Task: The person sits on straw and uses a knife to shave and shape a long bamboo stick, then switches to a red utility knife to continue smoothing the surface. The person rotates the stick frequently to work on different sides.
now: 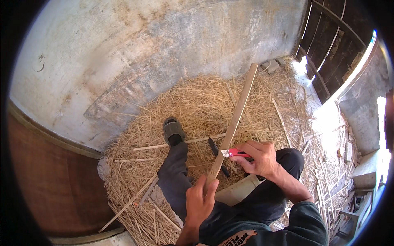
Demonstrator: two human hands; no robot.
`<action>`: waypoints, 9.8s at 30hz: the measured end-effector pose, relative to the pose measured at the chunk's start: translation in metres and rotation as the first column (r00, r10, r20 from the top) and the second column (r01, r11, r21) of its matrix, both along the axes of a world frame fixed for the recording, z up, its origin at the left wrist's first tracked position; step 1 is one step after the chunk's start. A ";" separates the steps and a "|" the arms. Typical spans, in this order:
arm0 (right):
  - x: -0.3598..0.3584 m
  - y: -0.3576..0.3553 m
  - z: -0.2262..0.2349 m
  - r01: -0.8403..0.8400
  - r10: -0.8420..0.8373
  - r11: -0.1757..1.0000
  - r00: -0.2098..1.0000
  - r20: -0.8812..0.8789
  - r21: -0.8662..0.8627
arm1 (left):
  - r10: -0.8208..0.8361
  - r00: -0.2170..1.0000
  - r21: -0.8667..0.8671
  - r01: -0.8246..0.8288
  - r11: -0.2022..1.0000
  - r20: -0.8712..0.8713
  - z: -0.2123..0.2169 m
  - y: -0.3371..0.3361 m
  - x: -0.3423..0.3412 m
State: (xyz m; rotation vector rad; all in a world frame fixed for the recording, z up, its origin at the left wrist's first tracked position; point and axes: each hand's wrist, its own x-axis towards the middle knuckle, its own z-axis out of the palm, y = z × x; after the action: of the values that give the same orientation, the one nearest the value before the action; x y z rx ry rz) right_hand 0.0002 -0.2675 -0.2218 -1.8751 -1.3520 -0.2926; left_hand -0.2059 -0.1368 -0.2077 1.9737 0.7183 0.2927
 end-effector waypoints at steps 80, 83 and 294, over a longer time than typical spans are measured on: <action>0.001 -0.001 0.005 -0.076 0.074 0.997 0.996 -0.057 -0.027 | -0.079 0.994 0.018 0.080 0.997 -0.070 -0.013 0.000 -0.021; -0.014 0.002 -0.005 -0.052 0.048 0.997 0.996 -0.074 -0.050 | -0.067 0.995 0.047 0.070 0.996 -0.076 -0.007 0.000 -0.013; -0.011 0.005 -0.001 -0.126 0.126 0.992 0.992 0.020 -0.011 | -0.054 0.995 -0.223 0.072 0.972 0.084 -0.010 0.011 -0.003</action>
State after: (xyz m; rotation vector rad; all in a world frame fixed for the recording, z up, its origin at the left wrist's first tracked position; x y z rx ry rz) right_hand -0.0112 -0.2625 -0.2233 -1.7897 -1.4809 -0.2424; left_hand -0.2089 -0.1262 -0.2177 1.7554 0.6099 0.2366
